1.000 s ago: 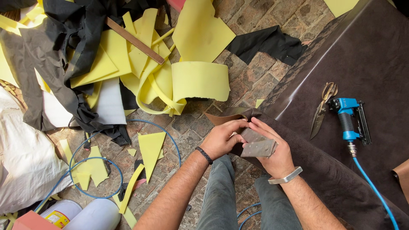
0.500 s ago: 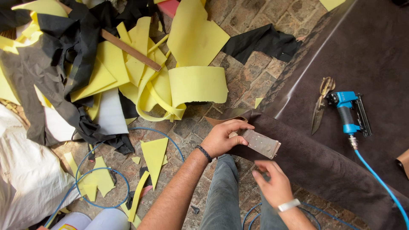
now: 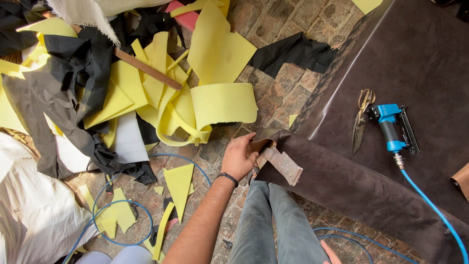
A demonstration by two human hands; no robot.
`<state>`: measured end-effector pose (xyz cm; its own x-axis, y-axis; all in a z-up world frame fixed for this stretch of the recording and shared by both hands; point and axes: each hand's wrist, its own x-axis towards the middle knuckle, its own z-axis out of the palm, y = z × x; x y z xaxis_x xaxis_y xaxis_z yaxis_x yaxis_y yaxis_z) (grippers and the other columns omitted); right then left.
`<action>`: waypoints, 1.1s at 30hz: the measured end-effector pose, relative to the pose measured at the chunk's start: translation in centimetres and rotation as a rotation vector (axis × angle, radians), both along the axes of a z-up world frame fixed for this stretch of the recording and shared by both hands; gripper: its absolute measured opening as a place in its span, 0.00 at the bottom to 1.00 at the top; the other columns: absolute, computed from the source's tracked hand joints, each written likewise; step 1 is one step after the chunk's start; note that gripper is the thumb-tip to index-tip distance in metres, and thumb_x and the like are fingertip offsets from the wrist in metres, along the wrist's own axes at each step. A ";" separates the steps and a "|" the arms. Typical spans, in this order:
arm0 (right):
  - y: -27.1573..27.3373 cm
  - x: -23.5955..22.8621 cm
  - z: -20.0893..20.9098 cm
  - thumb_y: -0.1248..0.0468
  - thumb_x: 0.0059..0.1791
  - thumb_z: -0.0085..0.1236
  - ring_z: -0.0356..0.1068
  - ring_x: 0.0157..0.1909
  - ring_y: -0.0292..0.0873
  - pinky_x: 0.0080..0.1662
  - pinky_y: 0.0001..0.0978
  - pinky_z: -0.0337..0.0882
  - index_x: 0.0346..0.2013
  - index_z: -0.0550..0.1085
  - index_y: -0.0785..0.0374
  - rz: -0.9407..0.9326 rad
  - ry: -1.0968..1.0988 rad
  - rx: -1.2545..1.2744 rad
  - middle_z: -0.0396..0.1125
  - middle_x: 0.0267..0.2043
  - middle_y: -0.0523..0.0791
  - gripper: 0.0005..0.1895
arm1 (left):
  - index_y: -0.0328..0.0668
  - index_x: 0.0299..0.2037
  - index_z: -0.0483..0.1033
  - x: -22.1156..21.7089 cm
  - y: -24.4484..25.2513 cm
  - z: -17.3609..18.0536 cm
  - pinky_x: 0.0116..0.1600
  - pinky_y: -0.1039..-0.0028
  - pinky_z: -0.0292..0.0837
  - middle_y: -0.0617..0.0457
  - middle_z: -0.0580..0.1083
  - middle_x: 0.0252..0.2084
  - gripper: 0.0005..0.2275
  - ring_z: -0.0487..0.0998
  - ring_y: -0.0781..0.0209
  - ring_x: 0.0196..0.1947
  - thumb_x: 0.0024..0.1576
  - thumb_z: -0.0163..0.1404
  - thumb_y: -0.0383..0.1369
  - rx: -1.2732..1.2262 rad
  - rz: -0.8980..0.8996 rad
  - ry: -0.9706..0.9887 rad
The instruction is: The person is reupholstering a piece of furniture by attaching brown fabric to a wooden frame. They use a pneumatic staple gun to secure the fabric and scissors to trim excess material along the edges.
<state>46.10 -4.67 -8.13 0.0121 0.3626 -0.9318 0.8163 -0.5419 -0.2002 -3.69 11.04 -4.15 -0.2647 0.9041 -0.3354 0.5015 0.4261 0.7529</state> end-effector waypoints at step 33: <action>18.6 -26.9 8.8 0.62 0.57 0.51 0.76 0.39 0.47 0.41 0.35 0.76 0.53 0.67 0.60 -0.025 0.002 0.618 0.73 0.39 0.52 0.11 | 0.39 0.41 0.76 0.7 -4.2 -0.5 0.48 0.56 0.76 0.39 0.78 0.36 0.14 0.79 0.40 0.43 0.52 0.58 0.40 -0.335 -0.088 -0.087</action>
